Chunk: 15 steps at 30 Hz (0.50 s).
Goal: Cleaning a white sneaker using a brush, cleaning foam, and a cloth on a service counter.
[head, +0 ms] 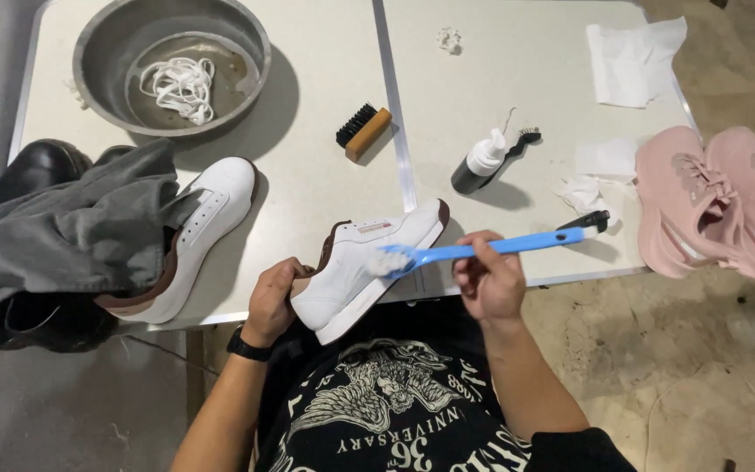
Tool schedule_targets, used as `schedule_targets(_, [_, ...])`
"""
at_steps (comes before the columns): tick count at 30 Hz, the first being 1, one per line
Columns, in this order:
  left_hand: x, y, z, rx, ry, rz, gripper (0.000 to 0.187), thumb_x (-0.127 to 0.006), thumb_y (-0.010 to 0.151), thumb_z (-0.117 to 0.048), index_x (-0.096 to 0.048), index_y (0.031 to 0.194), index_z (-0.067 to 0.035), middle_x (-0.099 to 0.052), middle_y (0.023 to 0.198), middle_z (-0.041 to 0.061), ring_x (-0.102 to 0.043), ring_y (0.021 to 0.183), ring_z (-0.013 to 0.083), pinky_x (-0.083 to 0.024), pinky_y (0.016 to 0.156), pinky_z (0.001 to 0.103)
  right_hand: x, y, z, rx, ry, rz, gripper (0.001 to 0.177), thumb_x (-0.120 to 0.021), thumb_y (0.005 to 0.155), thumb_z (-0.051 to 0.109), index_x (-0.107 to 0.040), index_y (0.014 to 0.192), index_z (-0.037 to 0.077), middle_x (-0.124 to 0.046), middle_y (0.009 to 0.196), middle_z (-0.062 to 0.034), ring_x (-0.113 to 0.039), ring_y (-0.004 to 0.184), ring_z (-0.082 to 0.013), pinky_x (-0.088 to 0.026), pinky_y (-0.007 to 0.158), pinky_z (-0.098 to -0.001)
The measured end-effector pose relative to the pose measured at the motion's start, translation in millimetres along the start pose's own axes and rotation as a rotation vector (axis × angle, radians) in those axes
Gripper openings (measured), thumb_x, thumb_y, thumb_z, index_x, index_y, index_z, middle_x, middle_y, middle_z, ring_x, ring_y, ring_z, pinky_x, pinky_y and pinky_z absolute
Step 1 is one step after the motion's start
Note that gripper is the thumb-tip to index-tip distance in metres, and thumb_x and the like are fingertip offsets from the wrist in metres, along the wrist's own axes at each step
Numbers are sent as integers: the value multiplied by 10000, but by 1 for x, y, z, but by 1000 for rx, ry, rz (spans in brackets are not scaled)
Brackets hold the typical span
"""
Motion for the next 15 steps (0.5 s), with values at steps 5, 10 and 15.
schedule_targets(5, [-2,1,-1,11,-5,5,456,-376,1096,-221,-533,696,-67,-481,468,58,-421,475,153,-348,544,288,-18,-32,-13,-82,-17,96,276,-655,945,224,-676,973,-50,-631,568,-222,-628,400,-241,-408,269,-215])
schedule_targets(10, [-3,-2,-5,-7,-3,-9,440,-379,1094,-207,-531,705,-67,-481,466,65,-418,485,146,-356,553,288,5,-7,-9,-36,-7,88,268,-632,967,255,-668,1003,-8,-650,595,-178,-644,416,-201,-398,266,-178])
schedule_targets(15, [-4,4,-5,-6,-5,18,456,-371,1100,-208,-536,700,-61,-485,469,61,-428,479,156,-354,548,290,-26,-43,-22,-72,-34,202,274,-649,947,182,-674,975,-90,-649,583,-280,-655,415,-288,-425,273,-237])
Point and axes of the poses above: each hand's wrist, its own y-axis towards the middle knuckle, its own x-axis out of the back of the hand, z = x × y, the point moved 2 cm from there along y, towards the middle knuckle
